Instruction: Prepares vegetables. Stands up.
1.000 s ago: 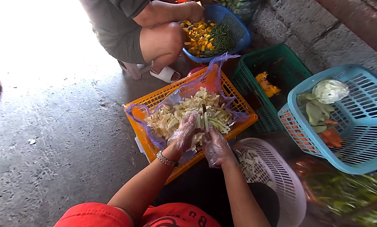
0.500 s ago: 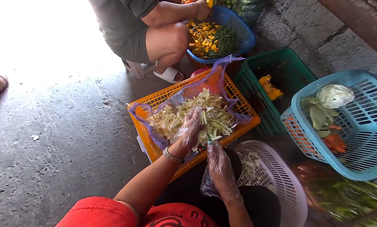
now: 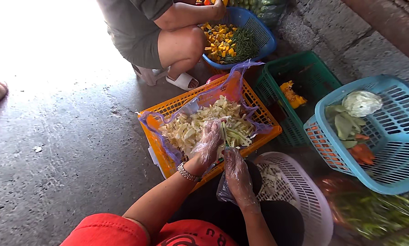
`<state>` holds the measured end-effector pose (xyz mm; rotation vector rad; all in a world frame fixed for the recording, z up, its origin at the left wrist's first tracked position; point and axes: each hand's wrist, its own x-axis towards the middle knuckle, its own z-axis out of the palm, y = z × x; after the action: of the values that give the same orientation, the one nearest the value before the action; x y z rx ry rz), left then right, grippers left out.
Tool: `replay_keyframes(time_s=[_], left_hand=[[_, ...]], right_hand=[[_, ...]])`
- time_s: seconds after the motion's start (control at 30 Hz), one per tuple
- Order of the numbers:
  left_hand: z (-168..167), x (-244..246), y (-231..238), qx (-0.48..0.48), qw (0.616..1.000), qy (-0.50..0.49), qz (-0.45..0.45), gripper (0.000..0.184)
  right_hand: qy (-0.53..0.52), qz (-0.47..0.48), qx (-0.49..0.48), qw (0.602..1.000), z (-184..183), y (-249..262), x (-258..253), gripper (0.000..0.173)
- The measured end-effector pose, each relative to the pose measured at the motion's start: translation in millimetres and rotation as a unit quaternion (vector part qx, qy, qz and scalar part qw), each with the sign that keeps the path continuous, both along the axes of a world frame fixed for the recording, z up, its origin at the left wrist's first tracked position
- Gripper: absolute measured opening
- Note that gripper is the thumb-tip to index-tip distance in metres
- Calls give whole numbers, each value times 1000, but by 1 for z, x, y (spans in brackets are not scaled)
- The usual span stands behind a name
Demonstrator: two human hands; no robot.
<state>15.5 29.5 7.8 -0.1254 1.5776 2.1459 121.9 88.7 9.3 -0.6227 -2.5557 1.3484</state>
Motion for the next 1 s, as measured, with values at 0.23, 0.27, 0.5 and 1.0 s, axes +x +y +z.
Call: replay_keyframes(time_s=[0.23,0.27,0.5,1.0], left_hand=[[1,2,1,-44,998,-12,-32,31],[1,2,0,-43,998,-12,-47,31],[-19,-8,-9,3,999,-27,-46,31],[-9,-22,-7,-40,999,-24,16,26]], right_hand=[[-39,3,-20,999,6,8,-17,38],[-62,8,-29,998,7,11,-20,39],[-108,-67,-484,866,5,31,-31,44],[20,35,-50,998,-4,-1,11,38]])
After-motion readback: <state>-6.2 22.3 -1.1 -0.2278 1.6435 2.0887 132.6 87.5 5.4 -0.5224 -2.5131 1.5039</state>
